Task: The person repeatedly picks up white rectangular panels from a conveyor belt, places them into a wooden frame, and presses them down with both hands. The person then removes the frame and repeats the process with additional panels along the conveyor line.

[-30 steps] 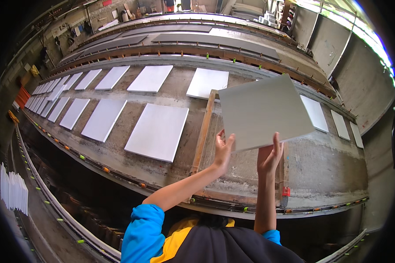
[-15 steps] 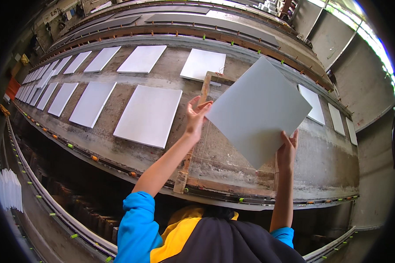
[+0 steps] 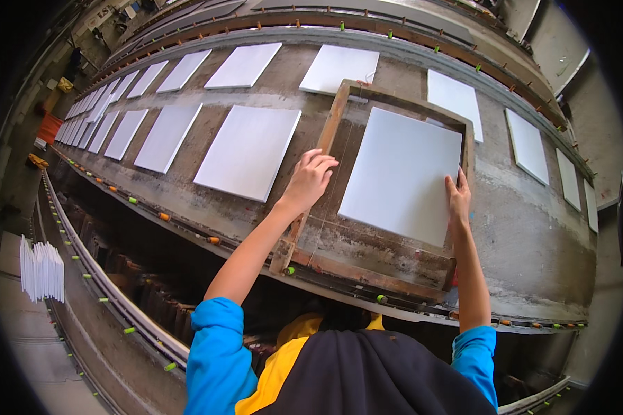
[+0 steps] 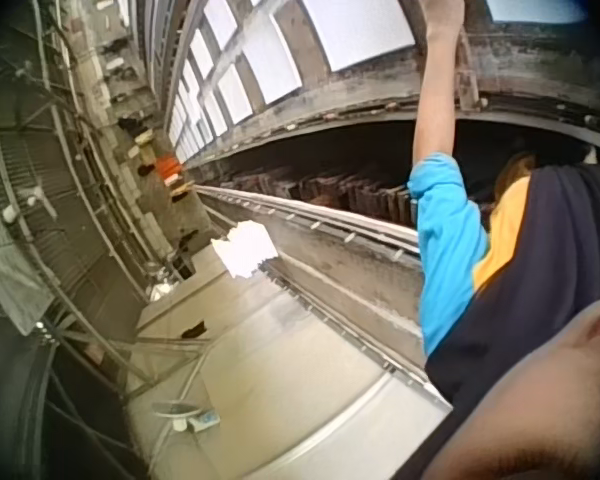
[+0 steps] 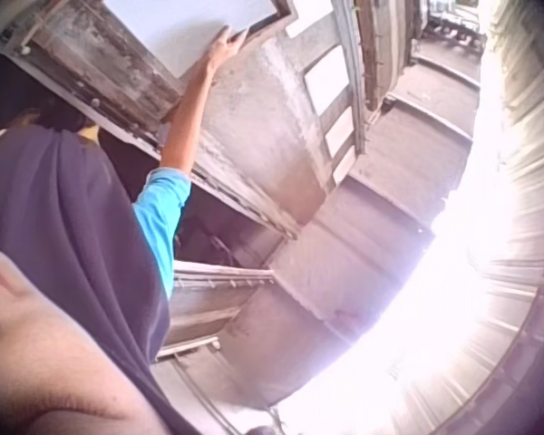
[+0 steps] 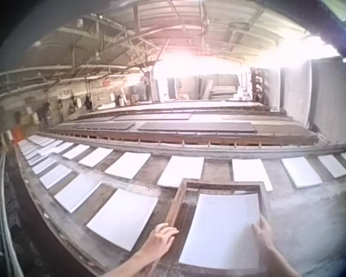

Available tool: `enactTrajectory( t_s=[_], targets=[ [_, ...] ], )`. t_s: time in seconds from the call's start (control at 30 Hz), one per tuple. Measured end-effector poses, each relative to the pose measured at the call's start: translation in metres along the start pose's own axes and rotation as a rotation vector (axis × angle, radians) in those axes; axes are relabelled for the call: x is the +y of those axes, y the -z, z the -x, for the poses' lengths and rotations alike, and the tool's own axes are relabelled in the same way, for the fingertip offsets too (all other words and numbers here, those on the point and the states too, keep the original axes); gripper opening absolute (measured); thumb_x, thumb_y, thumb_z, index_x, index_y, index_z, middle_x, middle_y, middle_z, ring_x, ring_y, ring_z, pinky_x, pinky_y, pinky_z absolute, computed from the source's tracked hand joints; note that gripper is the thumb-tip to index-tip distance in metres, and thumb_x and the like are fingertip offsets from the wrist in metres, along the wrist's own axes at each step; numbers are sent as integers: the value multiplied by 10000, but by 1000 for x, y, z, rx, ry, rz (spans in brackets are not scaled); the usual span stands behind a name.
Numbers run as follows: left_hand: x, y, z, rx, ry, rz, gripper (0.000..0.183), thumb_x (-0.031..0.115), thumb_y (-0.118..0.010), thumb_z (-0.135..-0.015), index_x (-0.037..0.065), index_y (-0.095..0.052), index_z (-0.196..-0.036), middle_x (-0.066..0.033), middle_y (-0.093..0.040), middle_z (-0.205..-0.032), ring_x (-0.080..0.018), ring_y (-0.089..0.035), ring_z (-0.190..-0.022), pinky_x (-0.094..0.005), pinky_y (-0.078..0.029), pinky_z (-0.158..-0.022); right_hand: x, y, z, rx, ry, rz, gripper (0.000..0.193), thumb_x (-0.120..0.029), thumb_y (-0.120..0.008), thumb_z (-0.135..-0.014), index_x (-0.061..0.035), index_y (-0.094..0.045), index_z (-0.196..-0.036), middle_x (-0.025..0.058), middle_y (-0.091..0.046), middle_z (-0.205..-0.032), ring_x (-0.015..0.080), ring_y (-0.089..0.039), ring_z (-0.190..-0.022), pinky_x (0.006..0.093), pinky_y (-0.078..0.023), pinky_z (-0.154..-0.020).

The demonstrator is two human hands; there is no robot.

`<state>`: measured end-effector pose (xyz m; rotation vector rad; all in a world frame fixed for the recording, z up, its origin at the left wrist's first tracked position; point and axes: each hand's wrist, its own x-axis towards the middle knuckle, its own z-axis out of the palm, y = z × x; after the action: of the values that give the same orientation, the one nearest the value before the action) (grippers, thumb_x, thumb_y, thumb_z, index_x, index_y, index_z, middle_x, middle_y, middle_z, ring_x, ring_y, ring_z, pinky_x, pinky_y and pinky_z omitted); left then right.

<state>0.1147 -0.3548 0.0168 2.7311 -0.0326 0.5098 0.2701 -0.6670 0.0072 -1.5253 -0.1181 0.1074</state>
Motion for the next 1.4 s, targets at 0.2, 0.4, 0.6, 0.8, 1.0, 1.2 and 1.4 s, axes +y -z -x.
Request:
enactTrajectory(
  t_s=[0.2,0.4,0.6,0.8,1.0,1.2,1.4],
  targets=[
    [2,-21,-4,0,0,-165,432,220,-567,-832,39,-464,-1211,-76,-499,-1205,-246,-283,-1235,-439,-331,-972,16,-19,0,-37,-138,-64,500,-103,-544,-868,-10,-347,-1317,116,-584,-1050,144,-586,-876,263,-477,-763],
    [5,-27,-6,-10,-2,-276,423,257,-587,-822,41,-509,-1177,-66,-525,-1132,-256,-271,-1216,-431,-362,-946,28,-21,4,-35,-147,-76,489,-109,-549,-866,-19,-366,-1311,117,-559,-1110,148,-568,-937,268,-465,-797],
    [4,-27,-6,-44,-8,-297,366,284,-597,-816,51,-588,-1099,-59,-550,-1064,-253,-249,-1221,-425,-375,-934,29,-22,14,-35,-153,-48,495,-107,-540,-869,-19,-356,-1319,114,-552,-1122,154,-558,-960,266,-449,-826],
    [4,-26,-6,-84,-8,-339,335,284,-603,-810,70,-614,-1067,-51,-568,-1024,-268,-239,-1225,-420,-380,-928,30,-24,17,-41,-162,-58,488,-92,-532,-871,-20,-354,-1320,109,-561,-1106,146,-565,-941,268,-460,-810],
    [5,-25,-6,-90,-1,-316,306,257,-630,-786,75,-634,-1032,-44,-571,-1018,-268,-246,-1224,-411,-388,-914,32,-29,16,-43,-120,-82,489,-90,-534,-869,-18,-357,-1319,89,-563,-1109,132,-560,-941,256,-448,-819],
    [6,-24,-6,-88,9,-292,289,240,-643,-774,75,-641,-1011,-43,-573,-1014,-266,-248,-1227,-418,-388,-913,32,-29,13,-60,-144,-57,492,-106,-542,-865,-10,-366,-1314,98,-553,-1122,134,-555,-940,256,-441,-826],
    [7,-22,-7,-89,38,-245,279,231,-655,-760,79,-649,-994,-24,-574,-1002,-252,-250,-1234,-433,-386,-917,32,-32,15,-57,-122,-12,500,-111,-545,-856,7,-365,-1308,125,-554,-1130,167,-559,-953,266,-435,-838]
  ],
)
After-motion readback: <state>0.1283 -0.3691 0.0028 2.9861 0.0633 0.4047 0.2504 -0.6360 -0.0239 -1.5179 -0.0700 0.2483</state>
